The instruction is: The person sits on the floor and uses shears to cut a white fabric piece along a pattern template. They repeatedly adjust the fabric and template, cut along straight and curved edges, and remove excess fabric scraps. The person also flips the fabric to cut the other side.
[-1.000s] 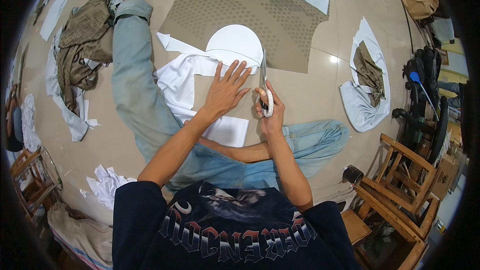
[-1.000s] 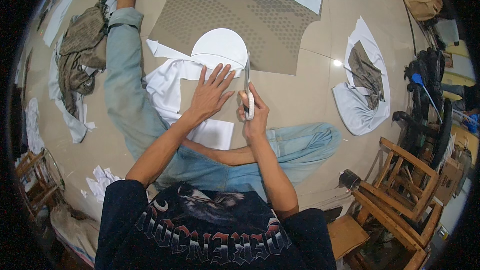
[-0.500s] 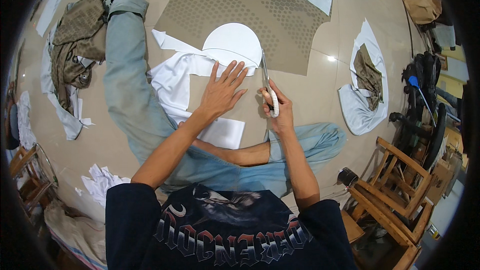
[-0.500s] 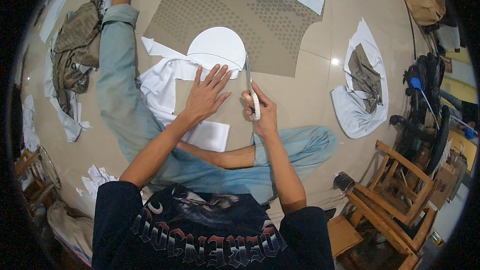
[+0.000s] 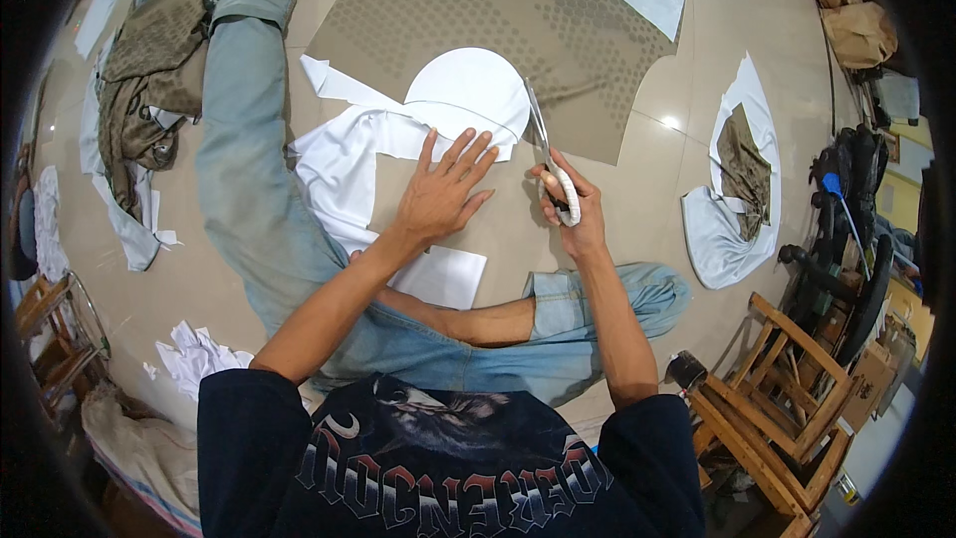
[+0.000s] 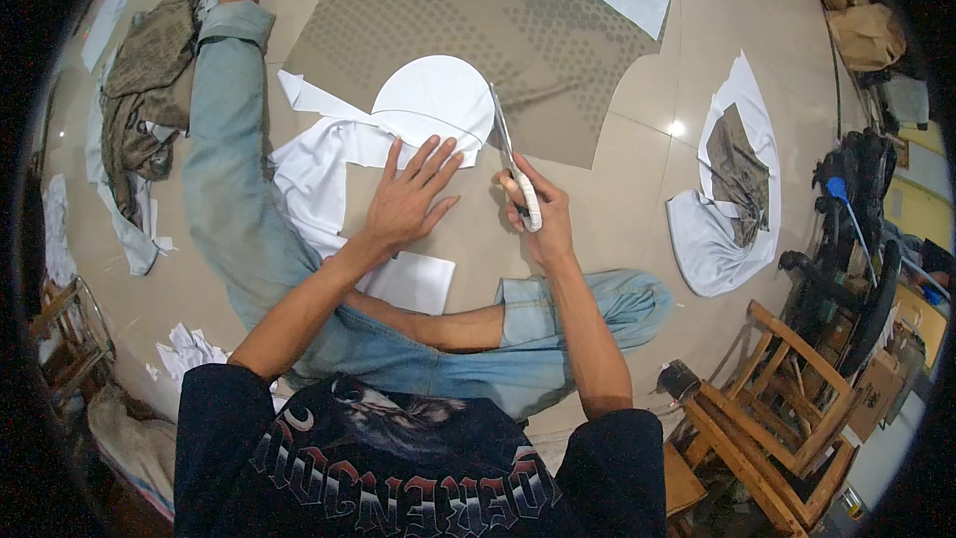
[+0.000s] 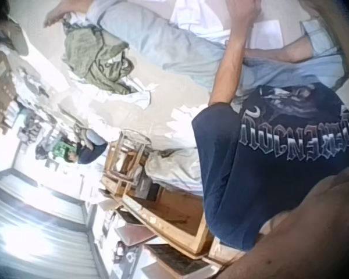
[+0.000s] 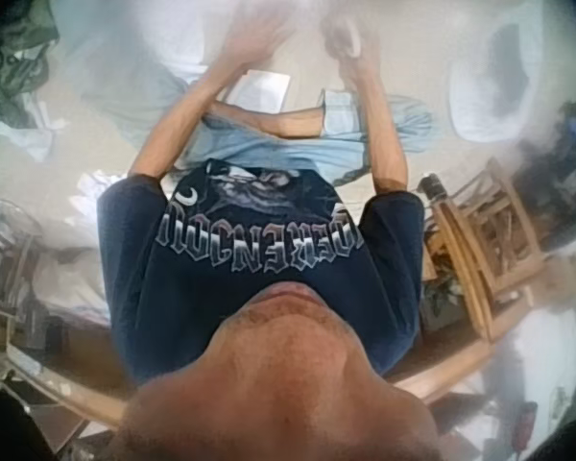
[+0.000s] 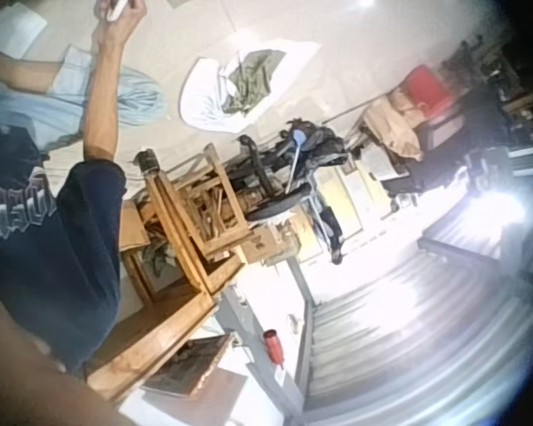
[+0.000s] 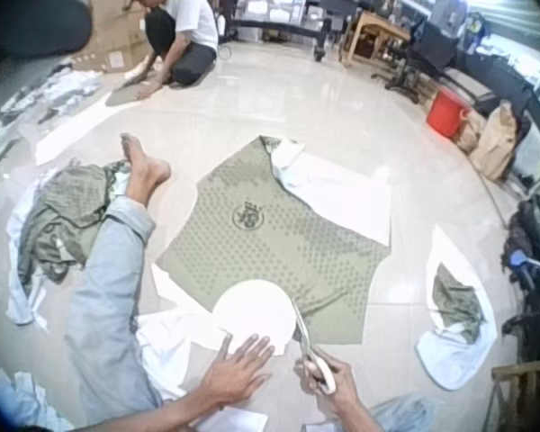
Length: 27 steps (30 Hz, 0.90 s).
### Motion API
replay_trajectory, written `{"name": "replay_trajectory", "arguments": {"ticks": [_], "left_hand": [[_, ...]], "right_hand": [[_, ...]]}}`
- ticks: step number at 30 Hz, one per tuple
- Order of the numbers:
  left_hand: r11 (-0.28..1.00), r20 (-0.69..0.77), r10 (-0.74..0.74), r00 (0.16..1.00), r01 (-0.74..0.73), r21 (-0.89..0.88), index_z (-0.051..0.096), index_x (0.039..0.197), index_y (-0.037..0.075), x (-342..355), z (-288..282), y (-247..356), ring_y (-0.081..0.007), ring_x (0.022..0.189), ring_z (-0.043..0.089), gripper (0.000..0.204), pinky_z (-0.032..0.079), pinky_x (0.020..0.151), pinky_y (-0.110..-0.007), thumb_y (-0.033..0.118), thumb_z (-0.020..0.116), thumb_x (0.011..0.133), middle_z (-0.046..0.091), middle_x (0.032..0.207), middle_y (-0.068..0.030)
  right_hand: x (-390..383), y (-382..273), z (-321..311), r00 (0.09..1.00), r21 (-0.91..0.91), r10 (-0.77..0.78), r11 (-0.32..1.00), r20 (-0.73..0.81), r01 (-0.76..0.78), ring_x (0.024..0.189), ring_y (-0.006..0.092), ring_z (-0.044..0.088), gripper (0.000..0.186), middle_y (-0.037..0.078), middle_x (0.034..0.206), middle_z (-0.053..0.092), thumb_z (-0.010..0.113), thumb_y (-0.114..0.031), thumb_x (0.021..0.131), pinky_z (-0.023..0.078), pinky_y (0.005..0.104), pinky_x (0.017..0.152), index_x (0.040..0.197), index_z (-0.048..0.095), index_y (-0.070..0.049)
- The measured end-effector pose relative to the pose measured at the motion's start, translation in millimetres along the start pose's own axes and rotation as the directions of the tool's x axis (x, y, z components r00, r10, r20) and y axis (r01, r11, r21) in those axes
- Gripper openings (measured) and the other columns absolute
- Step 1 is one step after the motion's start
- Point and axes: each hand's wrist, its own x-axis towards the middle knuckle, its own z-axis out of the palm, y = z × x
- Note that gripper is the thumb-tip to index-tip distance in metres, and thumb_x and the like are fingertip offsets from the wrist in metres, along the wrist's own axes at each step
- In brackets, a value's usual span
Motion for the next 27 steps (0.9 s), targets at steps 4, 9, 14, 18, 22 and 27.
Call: {"name": "replay_trajectory", "arguments": {"ticks": [4, 9, 14, 18, 22, 27], "left_hand": [[1.0, 0.001, -0.003, 1.0, 0.003, -0.015, 0.04, 0.147, 0.016, 1, -1, 0, -0.0209, 0.147, 0.024, 0.061, 0.012, 0.119, -0.056, 0.038, 0.057, 0.094, 0.031, 0.157, -0.0007], [0.999, -0.001, -0.006, 1.0, 0.006, -0.035, 0.044, 0.144, 0.015, 1, -3, 0, -0.0213, 0.146, 0.025, 0.057, 0.013, 0.119, -0.055, 0.035, 0.059, 0.093, 0.032, 0.157, -0.0013], [0.999, -0.014, -0.001, 1.0, 0.0, -0.052, 0.049, 0.14, 0.014, 2, -5, 0, -0.0217, 0.146, 0.026, 0.052, 0.014, 0.119, -0.056, 0.032, 0.061, 0.092, 0.034, 0.156, -0.0019], [0.999, -0.021, -0.002, 1.0, 0.001, -0.053, 0.05, 0.138, 0.014, 2, -4, 0, -0.0222, 0.145, 0.028, 0.051, 0.015, 0.118, -0.056, 0.031, 0.062, 0.091, 0.035, 0.156, -0.0023], [0.999, -0.025, -0.002, 1.0, 0.001, -0.052, 0.052, 0.137, 0.014, 2, -4, 0, -0.022, 0.144, 0.029, 0.05, 0.016, 0.118, -0.057, 0.031, 0.063, 0.091, 0.036, 0.155, -0.0023], [0.999, -0.029, -0.01, 1.0, 0.009, -0.04, 0.053, 0.135, 0.015, 2, -6, 1, -0.0211, 0.144, 0.031, 0.048, 0.016, 0.118, -0.057, 0.032, 0.062, 0.091, 0.038, 0.153, -0.002]], "right_hand": [[1, -6, 2, 1.0, -0.056, 0.014, 0.998, -0.013, -0.015, 0.058, 0.0082, 0.05, 0.05, 0.013, 0.107, 0.067, 0.066, -0.01, 0.091, 0.038, 0.0189, 0.045, 0.139, 0.053, -0.007], [2, -13, 2, 0.998, -0.047, 0.06, 0.997, -0.026, -0.061, 0.057, 0.0048, 0.053, 0.053, 0.007, 0.103, 0.07, 0.072, -0.007, 0.086, 0.038, 0.0188, 0.045, 0.137, 0.055, -0.009], [6, -21, -7, 0.997, -0.141, 0.074, 0.987, -0.01, -0.074, 0.055, 0.005, 0.052, 0.053, 0.008, 0.103, 0.07, 0.073, -0.009, 0.086, 0.039, 0.0191, 0.044, 0.136, 0.056, -0.009], [17, -28, -16, 0.996, -0.128, 0.08, 0.989, 0.04, -0.075, 0.055, 0.0056, 0.051, 0.053, 0.009, 0.102, 0.071, 0.074, -0.01, 0.086, 0.039, 0.0191, 0.043, 0.136, 0.056, -0.009], [26, -36, -10, 0.994, -0.157, 0.098, 0.983, 0.037, -0.091, 0.054, 0.0055, 0.051, 0.054, 0.008, 0.101, 0.071, 0.075, -0.012, 0.085, 0.038, 0.0191, 0.043, 0.136, 0.056, -0.008], [29, -41, -9, 0.992, -0.21, 0.121, 0.971, 0.025, -0.113, 0.056, 0.0047, 0.051, 0.054, 0.007, 0.102, 0.07, 0.075, -0.014, 0.085, 0.039, 0.019, 0.044, 0.135, 0.057, -0.009]]}}
